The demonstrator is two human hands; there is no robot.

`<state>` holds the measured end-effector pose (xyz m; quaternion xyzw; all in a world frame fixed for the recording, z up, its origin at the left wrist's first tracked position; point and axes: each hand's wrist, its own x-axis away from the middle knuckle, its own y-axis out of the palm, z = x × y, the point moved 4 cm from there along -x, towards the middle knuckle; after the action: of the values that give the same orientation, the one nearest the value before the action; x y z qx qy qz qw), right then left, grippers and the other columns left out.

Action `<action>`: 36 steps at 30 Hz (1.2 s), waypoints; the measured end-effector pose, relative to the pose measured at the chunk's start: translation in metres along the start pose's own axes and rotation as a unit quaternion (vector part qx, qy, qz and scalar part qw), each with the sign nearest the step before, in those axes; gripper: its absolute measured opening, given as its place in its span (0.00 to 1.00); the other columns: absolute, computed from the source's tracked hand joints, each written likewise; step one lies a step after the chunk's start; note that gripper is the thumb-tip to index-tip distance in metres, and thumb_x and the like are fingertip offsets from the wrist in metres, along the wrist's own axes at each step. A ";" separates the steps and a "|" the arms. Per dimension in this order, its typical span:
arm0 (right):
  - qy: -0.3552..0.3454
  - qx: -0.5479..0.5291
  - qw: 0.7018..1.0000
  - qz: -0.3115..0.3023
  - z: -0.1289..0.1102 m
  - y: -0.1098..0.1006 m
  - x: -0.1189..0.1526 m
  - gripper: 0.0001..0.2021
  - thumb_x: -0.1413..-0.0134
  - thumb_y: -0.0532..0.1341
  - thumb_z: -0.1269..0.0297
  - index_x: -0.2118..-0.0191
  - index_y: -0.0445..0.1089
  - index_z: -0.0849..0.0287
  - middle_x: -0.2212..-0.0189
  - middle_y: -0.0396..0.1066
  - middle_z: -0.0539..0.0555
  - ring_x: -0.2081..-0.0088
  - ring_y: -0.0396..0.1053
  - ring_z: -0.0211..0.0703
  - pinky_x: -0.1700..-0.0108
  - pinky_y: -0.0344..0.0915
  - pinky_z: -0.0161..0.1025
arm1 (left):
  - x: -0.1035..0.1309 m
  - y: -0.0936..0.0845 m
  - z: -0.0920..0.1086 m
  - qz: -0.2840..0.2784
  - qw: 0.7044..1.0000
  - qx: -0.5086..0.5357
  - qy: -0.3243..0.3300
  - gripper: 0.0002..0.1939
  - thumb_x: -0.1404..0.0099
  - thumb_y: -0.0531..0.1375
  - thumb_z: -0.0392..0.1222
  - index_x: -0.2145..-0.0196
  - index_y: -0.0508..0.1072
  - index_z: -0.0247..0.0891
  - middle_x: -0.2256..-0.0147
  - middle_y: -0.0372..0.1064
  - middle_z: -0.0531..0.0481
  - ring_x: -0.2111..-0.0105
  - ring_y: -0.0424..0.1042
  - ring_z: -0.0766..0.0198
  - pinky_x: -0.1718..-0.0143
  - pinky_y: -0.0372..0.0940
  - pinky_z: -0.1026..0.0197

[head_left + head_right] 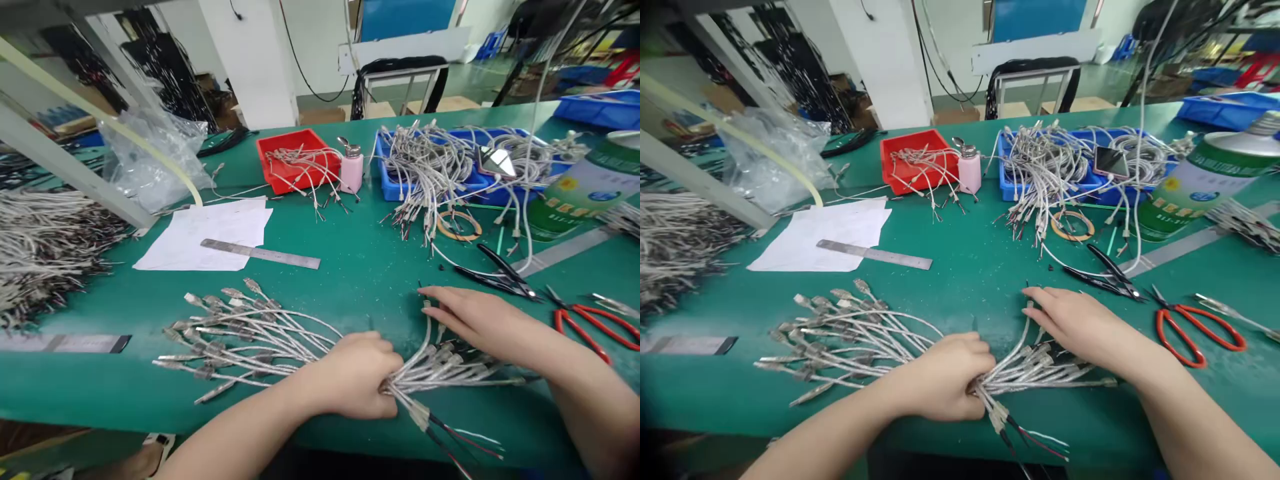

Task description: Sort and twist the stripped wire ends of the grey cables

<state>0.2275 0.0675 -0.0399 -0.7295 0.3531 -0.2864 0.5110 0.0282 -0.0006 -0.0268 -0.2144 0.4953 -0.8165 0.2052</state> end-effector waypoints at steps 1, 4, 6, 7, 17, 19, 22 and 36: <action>-0.001 -0.003 1.000 0.001 0.001 0.000 0.000 0.27 0.32 0.44 0.48 0.42 0.64 0.62 0.48 0.69 0.60 0.51 0.70 0.60 0.54 0.71 0.57 | -0.001 -0.001 -0.001 0.006 1.000 0.008 0.002 0.15 0.46 0.65 0.49 0.75 0.62 0.40 0.72 0.68 0.53 0.69 0.67 0.61 0.68 0.60 0.61; 0.004 -0.017 1.000 0.019 0.008 -0.002 0.000 0.25 0.31 0.43 0.49 0.42 0.64 0.59 0.48 0.69 0.58 0.51 0.70 0.58 0.54 0.72 0.54 | -0.001 -0.001 -0.005 0.019 0.999 0.034 0.002 0.17 0.47 0.66 0.48 0.76 0.61 0.40 0.72 0.67 0.54 0.69 0.68 0.62 0.71 0.58 0.62; 0.015 -0.014 0.999 0.043 0.016 -0.003 -0.001 0.26 0.32 0.43 0.48 0.42 0.64 0.58 0.49 0.70 0.58 0.51 0.70 0.57 0.54 0.72 0.53 | -0.001 0.000 -0.007 0.021 0.998 0.053 0.002 0.18 0.48 0.66 0.48 0.76 0.60 0.40 0.73 0.66 0.55 0.70 0.68 0.62 0.72 0.58 0.62; 0.021 -0.010 0.998 0.054 0.019 -0.004 -0.001 0.26 0.32 0.44 0.47 0.42 0.64 0.58 0.49 0.70 0.58 0.51 0.71 0.57 0.54 0.72 0.53 | -0.001 0.000 -0.007 0.017 0.998 0.063 0.002 0.18 0.47 0.65 0.48 0.77 0.59 0.40 0.74 0.66 0.55 0.71 0.68 0.62 0.73 0.57 0.62; 0.052 -0.030 0.998 0.012 0.036 -0.002 -0.007 0.26 0.33 0.45 0.46 0.43 0.65 0.57 0.48 0.69 0.55 0.50 0.70 0.57 0.52 0.71 0.55 | -0.001 0.002 -0.004 -0.007 0.998 0.051 -0.025 0.12 0.45 0.59 0.50 0.74 0.62 0.40 0.73 0.71 0.52 0.72 0.70 0.60 0.74 0.57 0.61; 0.056 -0.026 0.998 0.013 0.040 -0.003 -0.010 0.25 0.33 0.44 0.46 0.43 0.65 0.57 0.48 0.69 0.56 0.50 0.70 0.57 0.51 0.70 0.56 | 0.001 0.001 -0.001 0.004 0.999 0.040 -0.028 0.11 0.44 0.58 0.49 0.72 0.63 0.40 0.73 0.71 0.51 0.72 0.71 0.60 0.70 0.61 0.60; 0.050 -0.027 0.998 0.024 0.040 -0.006 -0.013 0.24 0.32 0.44 0.48 0.44 0.65 0.57 0.48 0.69 0.56 0.49 0.69 0.56 0.48 0.68 0.55 | 0.002 0.002 0.001 0.018 0.999 0.017 -0.031 0.10 0.43 0.59 0.47 0.70 0.65 0.39 0.72 0.71 0.50 0.72 0.71 0.58 0.68 0.63 0.59; 0.055 -0.015 0.998 -0.023 0.034 -0.005 -0.005 0.28 0.32 0.42 0.45 0.43 0.63 0.59 0.48 0.68 0.60 0.49 0.68 0.56 0.48 0.67 0.55 | 0.003 0.001 -0.001 0.043 0.999 -0.018 -0.027 0.08 0.39 0.57 0.45 0.65 0.66 0.39 0.71 0.70 0.52 0.71 0.70 0.60 0.69 0.61 0.58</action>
<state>0.2521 0.0912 -0.0463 -0.7282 0.3678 -0.3328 0.4730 0.0255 -0.0023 -0.0276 -0.2188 0.5132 -0.7916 0.2494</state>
